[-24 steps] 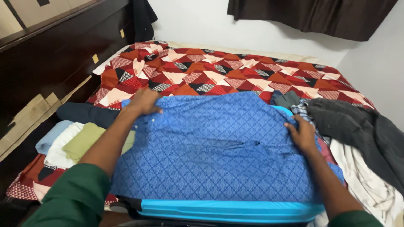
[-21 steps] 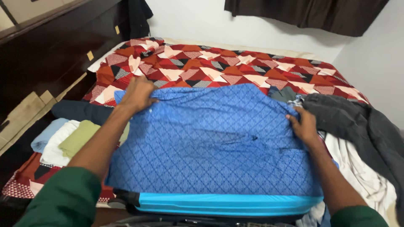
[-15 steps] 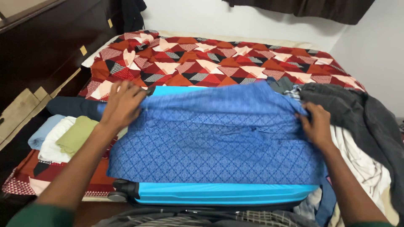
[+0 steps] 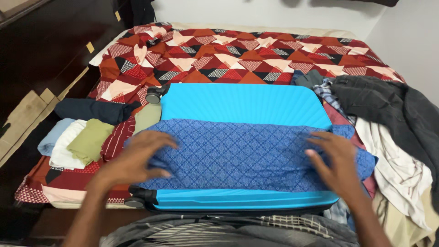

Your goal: The person folds a blue patterned shirt, a pair of black jeans, a white undershirt, and a pair of beige pants by hand on a bed, stacking the folded items beside a blue suitcase.

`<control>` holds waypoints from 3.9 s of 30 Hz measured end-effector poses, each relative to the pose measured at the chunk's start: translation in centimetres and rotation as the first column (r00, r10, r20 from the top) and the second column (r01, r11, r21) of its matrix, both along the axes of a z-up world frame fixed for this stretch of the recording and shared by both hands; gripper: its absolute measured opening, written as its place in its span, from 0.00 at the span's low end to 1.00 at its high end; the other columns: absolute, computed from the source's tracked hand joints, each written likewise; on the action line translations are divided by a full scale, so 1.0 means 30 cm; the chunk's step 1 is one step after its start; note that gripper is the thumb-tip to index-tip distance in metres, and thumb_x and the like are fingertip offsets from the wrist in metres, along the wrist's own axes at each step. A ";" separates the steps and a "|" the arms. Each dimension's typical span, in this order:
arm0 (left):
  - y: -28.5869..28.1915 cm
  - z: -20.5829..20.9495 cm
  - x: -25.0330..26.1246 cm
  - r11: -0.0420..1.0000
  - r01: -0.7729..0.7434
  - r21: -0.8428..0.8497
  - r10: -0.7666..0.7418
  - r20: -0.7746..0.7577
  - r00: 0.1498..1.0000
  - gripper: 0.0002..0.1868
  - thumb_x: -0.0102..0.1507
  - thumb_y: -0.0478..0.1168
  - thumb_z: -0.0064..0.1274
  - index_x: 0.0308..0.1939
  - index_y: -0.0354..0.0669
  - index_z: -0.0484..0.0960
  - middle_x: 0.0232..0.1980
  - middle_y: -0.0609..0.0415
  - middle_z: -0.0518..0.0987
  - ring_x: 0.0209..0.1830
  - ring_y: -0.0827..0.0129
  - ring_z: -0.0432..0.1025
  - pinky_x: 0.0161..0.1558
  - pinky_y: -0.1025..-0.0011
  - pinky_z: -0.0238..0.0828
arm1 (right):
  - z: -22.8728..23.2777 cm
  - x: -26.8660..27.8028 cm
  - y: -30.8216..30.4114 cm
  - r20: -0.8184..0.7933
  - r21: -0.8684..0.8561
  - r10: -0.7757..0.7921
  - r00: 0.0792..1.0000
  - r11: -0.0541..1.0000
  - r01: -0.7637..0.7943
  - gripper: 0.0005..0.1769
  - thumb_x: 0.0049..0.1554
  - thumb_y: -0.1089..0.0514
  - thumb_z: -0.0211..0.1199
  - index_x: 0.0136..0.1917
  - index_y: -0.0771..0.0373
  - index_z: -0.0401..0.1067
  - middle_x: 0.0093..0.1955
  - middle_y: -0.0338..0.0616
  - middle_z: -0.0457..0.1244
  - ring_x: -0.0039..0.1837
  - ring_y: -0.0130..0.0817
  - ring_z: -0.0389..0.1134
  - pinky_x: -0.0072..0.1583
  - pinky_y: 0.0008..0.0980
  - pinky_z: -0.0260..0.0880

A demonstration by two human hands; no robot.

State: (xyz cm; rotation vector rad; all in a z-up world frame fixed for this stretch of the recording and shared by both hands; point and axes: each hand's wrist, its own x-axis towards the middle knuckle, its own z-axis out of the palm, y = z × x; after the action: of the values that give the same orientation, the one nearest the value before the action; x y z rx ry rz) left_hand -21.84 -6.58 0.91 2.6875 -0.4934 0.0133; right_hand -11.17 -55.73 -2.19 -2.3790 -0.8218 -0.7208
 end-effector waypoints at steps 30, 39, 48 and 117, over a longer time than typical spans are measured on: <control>0.244 -0.634 0.118 0.260 -0.874 -0.411 0.386 -0.786 0.484 0.57 0.60 0.77 0.42 0.73 0.27 0.66 0.68 0.35 0.78 0.67 0.48 0.75 0.64 0.55 0.71 | -0.302 0.179 -0.104 0.019 -0.253 -0.363 0.932 0.900 0.356 0.38 0.64 0.34 0.47 0.79 0.54 0.60 0.84 0.50 0.49 0.83 0.48 0.48 0.76 0.56 0.45; 0.207 -0.528 0.068 0.150 -0.788 -0.597 0.321 -0.724 0.610 0.40 0.59 0.61 0.57 0.63 0.31 0.76 0.53 0.42 0.86 0.48 0.62 0.81 0.49 0.65 0.78 | -0.347 0.318 -0.159 0.078 -0.240 -0.300 0.951 0.920 0.310 0.38 0.64 0.33 0.46 0.80 0.52 0.59 0.85 0.51 0.49 0.83 0.51 0.48 0.76 0.65 0.44; 0.061 -0.468 0.191 0.303 -0.474 -0.827 0.606 -0.217 0.765 0.34 0.62 0.54 0.60 0.62 0.31 0.73 0.53 0.43 0.81 0.52 0.62 0.76 0.54 0.66 0.73 | -0.385 0.537 -0.329 0.096 -0.314 -0.458 0.884 0.829 0.463 0.35 0.63 0.31 0.49 0.76 0.48 0.63 0.83 0.51 0.49 0.83 0.64 0.43 0.67 0.88 0.30; -0.046 -0.490 0.185 0.892 -0.322 -0.317 0.441 0.449 0.777 0.23 0.73 0.39 0.38 0.71 0.39 0.70 0.80 0.38 0.62 0.82 0.42 0.50 0.77 0.47 0.46 | -0.393 0.062 1.132 -0.213 0.950 0.848 0.486 0.064 0.305 0.56 0.60 0.22 0.26 0.81 0.70 0.46 0.86 0.55 0.42 0.86 0.39 0.39 0.82 0.36 0.36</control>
State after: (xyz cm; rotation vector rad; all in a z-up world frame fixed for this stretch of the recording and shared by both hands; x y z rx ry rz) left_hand -16.28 -7.96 -13.78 2.4865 -0.0612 0.8713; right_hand -9.31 -21.79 -13.98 -0.7965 -0.1952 0.2211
